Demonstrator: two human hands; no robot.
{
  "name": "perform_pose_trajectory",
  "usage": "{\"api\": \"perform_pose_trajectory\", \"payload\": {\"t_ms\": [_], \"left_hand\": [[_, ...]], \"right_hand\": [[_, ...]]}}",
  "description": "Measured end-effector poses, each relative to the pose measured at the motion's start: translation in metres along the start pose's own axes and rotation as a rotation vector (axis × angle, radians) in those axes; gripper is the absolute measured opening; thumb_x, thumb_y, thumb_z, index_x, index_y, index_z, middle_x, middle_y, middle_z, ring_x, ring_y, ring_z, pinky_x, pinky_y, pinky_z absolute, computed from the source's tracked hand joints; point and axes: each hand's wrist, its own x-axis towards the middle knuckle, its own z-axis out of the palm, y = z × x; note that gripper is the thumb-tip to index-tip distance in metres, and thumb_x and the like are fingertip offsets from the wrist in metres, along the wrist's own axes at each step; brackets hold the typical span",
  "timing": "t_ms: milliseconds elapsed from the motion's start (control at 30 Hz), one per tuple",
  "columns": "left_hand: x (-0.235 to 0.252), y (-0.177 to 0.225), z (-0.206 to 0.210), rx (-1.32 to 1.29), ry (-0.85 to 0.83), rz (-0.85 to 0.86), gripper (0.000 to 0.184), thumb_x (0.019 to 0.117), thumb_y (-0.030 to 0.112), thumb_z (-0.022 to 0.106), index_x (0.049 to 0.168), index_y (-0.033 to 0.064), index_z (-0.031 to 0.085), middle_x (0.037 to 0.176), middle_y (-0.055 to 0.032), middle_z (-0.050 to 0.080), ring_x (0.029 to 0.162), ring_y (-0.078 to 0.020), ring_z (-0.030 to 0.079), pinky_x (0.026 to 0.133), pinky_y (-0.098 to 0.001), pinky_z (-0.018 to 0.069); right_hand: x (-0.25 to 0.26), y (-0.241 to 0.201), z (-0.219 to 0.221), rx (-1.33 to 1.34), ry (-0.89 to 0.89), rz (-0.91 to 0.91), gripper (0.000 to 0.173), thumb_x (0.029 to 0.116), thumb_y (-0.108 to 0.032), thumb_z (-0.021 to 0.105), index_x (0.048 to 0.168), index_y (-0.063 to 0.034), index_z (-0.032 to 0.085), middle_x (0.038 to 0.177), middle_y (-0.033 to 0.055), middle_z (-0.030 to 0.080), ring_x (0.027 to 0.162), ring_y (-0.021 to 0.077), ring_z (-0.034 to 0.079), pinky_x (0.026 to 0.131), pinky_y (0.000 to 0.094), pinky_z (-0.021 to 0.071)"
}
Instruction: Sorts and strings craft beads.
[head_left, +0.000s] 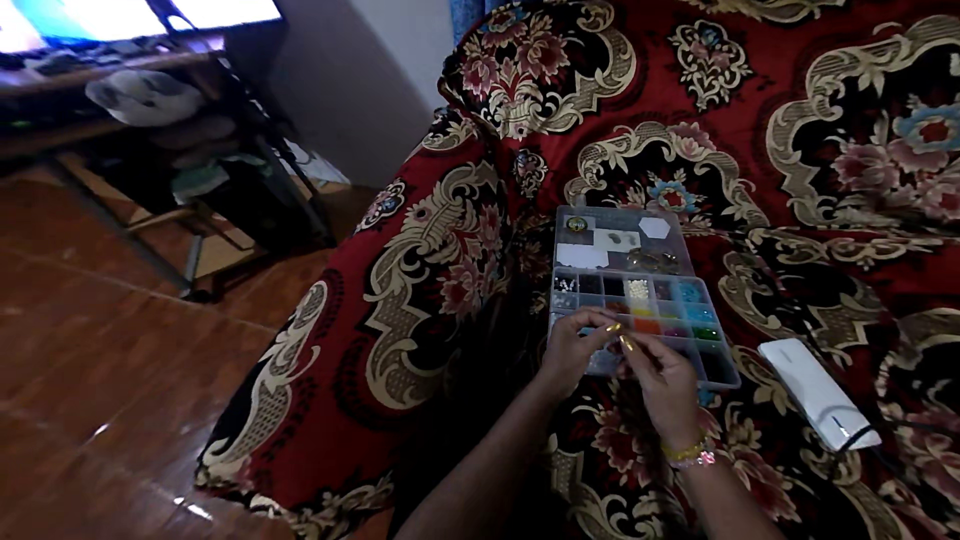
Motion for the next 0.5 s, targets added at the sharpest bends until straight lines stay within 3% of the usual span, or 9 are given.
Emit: {"api": "perform_pose_trajectory", "payload": {"t_ms": [67, 133, 233, 300, 333, 400, 467, 500], "left_hand": [[0.0, -0.002, 0.001, -0.012, 0.0, 0.007, 0.009, 0.0941, 0.006, 0.063, 0.091, 0.0022, 0.071, 0.11, -0.0038, 0.068, 0.098, -0.0075, 0.065, 0.083, -0.0252, 0.0554], [-0.001, -0.002, 0.004, -0.032, 0.005, 0.002, 0.01, 0.0965, 0.006, 0.061, 0.098, -0.0001, 0.069, 0.107, -0.003, 0.068, 0.097, -0.0072, 0.065, 0.085, -0.0261, 0.0554], [-0.003, -0.001, 0.01, 0.087, -0.095, 0.053, 0.028, 0.1005, 0.009, 0.057, 0.123, -0.0071, 0.059, 0.113, -0.0098, 0.066, 0.102, -0.0103, 0.064, 0.093, -0.0288, 0.0535], [-0.003, -0.005, 0.013, 0.166, -0.175, 0.121, 0.038, 0.0986, 0.01, 0.06, 0.129, -0.0113, 0.052, 0.116, -0.0163, 0.065, 0.105, -0.0152, 0.065, 0.097, -0.0325, 0.0528], [-0.004, -0.005, 0.014, 0.183, -0.201, 0.118, 0.042, 0.0972, 0.01, 0.064, 0.131, -0.0116, 0.05, 0.117, -0.0179, 0.065, 0.104, -0.0166, 0.066, 0.097, -0.0337, 0.0535], [-0.005, -0.001, 0.014, 0.231, -0.231, 0.068, 0.043, 0.0942, 0.008, 0.068, 0.13, -0.0103, 0.052, 0.114, -0.0181, 0.067, 0.098, -0.0167, 0.068, 0.091, -0.034, 0.0559], [-0.005, 0.005, 0.012, 0.311, -0.228, 0.041, 0.031, 0.0938, 0.008, 0.069, 0.118, -0.0094, 0.062, 0.107, -0.0164, 0.069, 0.097, -0.0168, 0.067, 0.091, -0.0337, 0.0541], [-0.005, 0.007, 0.01, 0.373, -0.217, 0.062, 0.023, 0.0945, 0.009, 0.069, 0.11, -0.0079, 0.067, 0.104, -0.0148, 0.071, 0.098, -0.0166, 0.067, 0.095, -0.0336, 0.0522]], "right_hand": [[0.0, 0.005, 0.001, -0.084, 0.016, -0.06, 0.017, 0.0945, -0.011, 0.064, 0.1, 0.0005, 0.076, 0.085, 0.0016, 0.074, 0.067, 0.0008, 0.067, 0.063, 0.0167, 0.0586], [0.0, 0.009, 0.0, -0.197, 0.062, -0.146, 0.017, 0.0932, -0.015, 0.067, 0.096, -0.0019, 0.078, 0.089, 0.0022, 0.075, 0.076, -0.0021, 0.068, 0.07, 0.0141, 0.057], [0.004, 0.014, -0.005, -0.27, 0.099, -0.252, 0.018, 0.0922, -0.017, 0.067, 0.093, -0.0033, 0.079, 0.11, 0.0086, 0.074, 0.106, 0.0113, 0.067, 0.092, 0.0245, 0.0544], [0.006, 0.013, -0.009, -0.234, 0.103, -0.254, 0.018, 0.0905, -0.011, 0.064, 0.095, -0.0011, 0.079, 0.114, 0.0111, 0.072, 0.112, 0.0155, 0.065, 0.098, 0.0282, 0.0521], [0.007, 0.011, -0.011, -0.173, 0.098, -0.223, 0.017, 0.0906, -0.008, 0.063, 0.095, -0.0008, 0.078, 0.113, 0.0088, 0.072, 0.111, 0.0117, 0.065, 0.096, 0.0245, 0.0529], [0.007, 0.005, -0.012, 0.054, 0.1, -0.09, 0.016, 0.0961, -0.003, 0.056, 0.096, -0.0026, 0.072, 0.108, 0.0017, 0.074, 0.097, 0.0041, 0.069, 0.081, 0.0183, 0.0572], [0.009, -0.003, -0.012, 0.308, 0.107, 0.046, 0.023, 0.1029, -0.004, 0.044, 0.096, -0.0115, 0.065, 0.097, -0.0054, 0.074, 0.076, -0.0001, 0.067, 0.06, 0.0145, 0.0536], [0.01, -0.006, -0.014, 0.438, 0.097, 0.084, 0.027, 0.1052, -0.006, 0.04, 0.096, -0.0156, 0.064, 0.093, -0.0058, 0.075, 0.072, 0.0009, 0.068, 0.058, 0.015, 0.0544]]}}
